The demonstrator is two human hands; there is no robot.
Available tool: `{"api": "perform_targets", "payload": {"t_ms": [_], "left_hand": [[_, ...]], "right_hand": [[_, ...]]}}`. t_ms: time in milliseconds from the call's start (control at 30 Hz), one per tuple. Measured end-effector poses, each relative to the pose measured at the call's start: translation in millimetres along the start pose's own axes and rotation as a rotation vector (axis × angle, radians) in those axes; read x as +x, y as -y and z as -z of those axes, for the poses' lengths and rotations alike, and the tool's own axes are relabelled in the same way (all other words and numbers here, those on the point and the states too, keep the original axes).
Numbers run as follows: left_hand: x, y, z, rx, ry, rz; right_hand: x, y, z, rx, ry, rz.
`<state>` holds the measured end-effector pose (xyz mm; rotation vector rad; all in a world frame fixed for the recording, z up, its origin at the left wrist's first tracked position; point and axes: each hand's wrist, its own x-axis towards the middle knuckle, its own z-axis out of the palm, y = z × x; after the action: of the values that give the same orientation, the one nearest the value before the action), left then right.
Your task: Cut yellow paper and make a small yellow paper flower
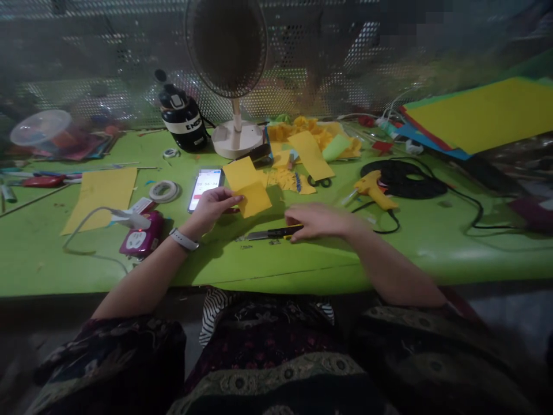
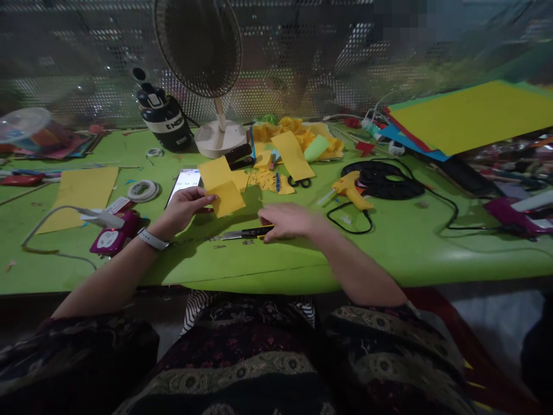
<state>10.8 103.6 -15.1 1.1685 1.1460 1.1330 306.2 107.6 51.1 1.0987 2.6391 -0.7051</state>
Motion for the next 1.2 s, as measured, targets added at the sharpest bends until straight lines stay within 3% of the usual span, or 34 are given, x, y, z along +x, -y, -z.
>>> {"api": "perform_targets", "payload": {"t_ms": [133, 267, 400, 467, 533, 767, 1067, 1133, 1200], "left_hand": [[0.4, -1.3, 1.3, -0.025, -0.040, 0.014], [1.0, -2.3, 1.7, -0.042, -0.045, 0.011], [0.1, -3.4, 0.2, -0.023, -0.032, 0.022], [-1.4, -3.6, -1.5, -0.006, -0.023, 0.039], [-3.3, -3.7, -3.8, 0.016, -0.015, 0.064], [-6.7, -2.3, -9.1, 0.052, 0.008, 0.145], [-7.7, 4.7, -14.9, 0.150, -0.032, 0.160], [-13.1, -0.6, -18.9, 0.287, -0.038, 0.103], [-19.0, -8.6, -21.0, 0.510, -0.094, -0.050]], "right_hand": [[-1.3, -4.1, 2.7, -0.015, 0.040, -0.002], [-10.7, -31.1, 19.1, 0.072, 0.036, -0.027], [-21.1, -57.8, 37.1, 0.070, -0.248, -0.128], [-19.2, -62.1, 39.1, 0.015, -0.389, -0.177], [-12.4, -61.1, 35.8, -0.038, -0.454, -0.177], [11.8, -55.6, 15.7, -0.085, -0.397, -0.075], [17.8, -61.2, 11.2, 0.032, -0.262, 0.028], [19.8, -62.5, 9.9, 0.032, -0.256, 0.024], [21.6, -64.3, 8.8, 0.049, -0.246, 0.020]]}}
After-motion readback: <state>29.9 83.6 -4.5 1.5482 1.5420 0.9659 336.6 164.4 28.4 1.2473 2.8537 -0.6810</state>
